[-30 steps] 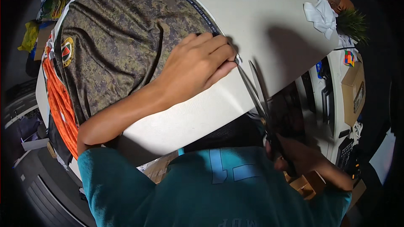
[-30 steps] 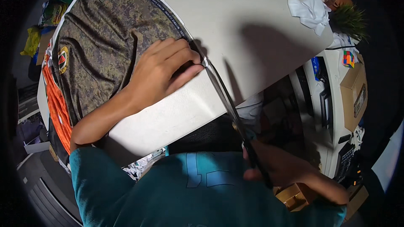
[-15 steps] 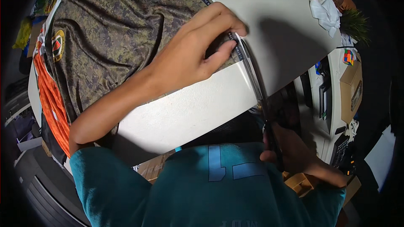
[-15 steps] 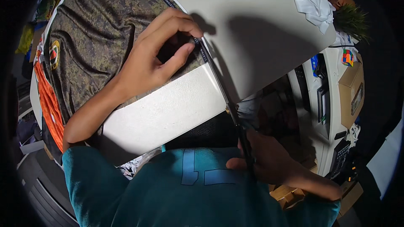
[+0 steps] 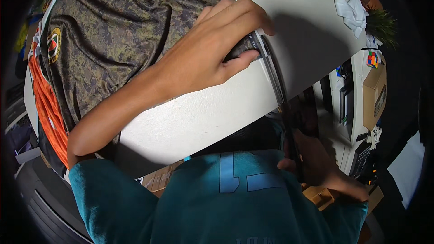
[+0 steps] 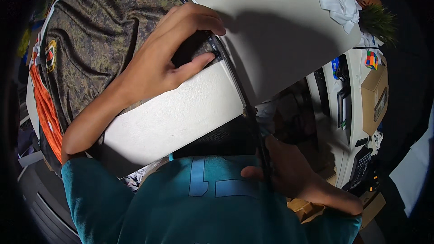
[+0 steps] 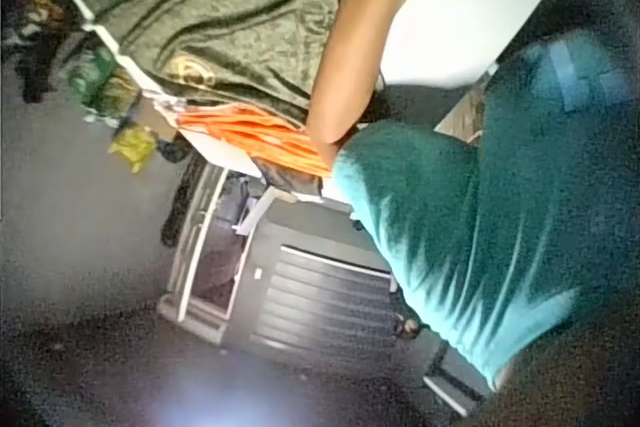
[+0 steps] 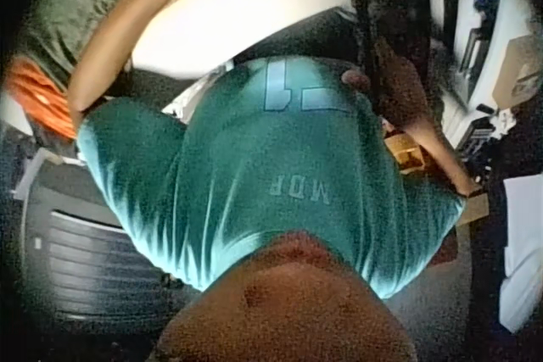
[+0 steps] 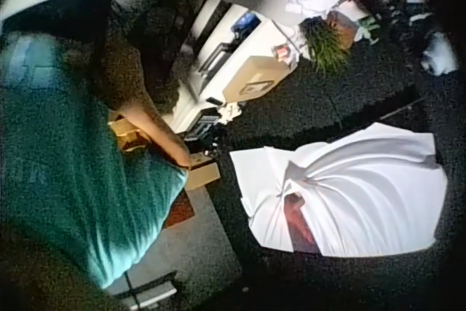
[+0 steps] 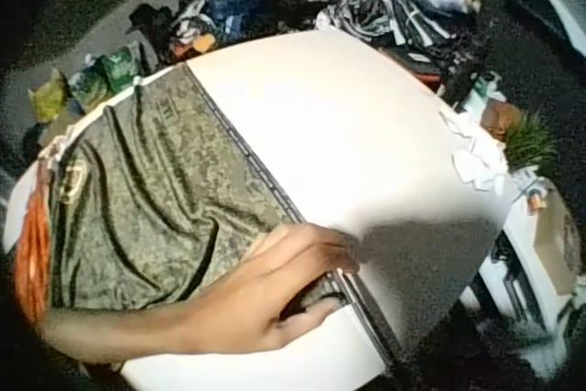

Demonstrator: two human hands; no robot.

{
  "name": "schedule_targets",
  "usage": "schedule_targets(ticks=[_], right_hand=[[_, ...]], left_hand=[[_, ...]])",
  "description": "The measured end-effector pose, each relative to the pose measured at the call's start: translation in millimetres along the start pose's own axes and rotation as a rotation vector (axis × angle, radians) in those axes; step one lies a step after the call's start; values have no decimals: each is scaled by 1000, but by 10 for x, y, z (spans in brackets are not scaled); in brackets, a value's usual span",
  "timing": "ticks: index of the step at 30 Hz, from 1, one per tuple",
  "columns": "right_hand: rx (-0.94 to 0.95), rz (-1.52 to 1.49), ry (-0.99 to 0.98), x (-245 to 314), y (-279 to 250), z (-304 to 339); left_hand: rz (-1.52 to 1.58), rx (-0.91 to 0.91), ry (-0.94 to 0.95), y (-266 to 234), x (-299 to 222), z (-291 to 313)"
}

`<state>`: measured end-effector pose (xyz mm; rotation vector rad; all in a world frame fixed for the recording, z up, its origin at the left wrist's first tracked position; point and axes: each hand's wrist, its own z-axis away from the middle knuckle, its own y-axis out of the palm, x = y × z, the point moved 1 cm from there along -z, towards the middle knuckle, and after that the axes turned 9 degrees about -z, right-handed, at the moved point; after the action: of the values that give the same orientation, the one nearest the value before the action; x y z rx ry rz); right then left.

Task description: Cutting camouflage fabric with scissors on a white table.

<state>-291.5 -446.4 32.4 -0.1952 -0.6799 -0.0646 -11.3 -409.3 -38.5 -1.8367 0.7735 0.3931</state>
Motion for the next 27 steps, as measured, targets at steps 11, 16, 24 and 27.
schedule_targets(ticks=[11,16,24,27], right_hand=[[-26,70,-49,-47,10,-19],[-65,60,-30,-68,12,-11],[-60,90,-52,-25,-1,-16],[-71,82,-58,-33,-1,-13]], left_hand=[[-60,25,8,21,-16,23],[-84,41,11,31,0,33],[-80,49,6,29,-10,28],[-86,60,5,22,-14,25]])
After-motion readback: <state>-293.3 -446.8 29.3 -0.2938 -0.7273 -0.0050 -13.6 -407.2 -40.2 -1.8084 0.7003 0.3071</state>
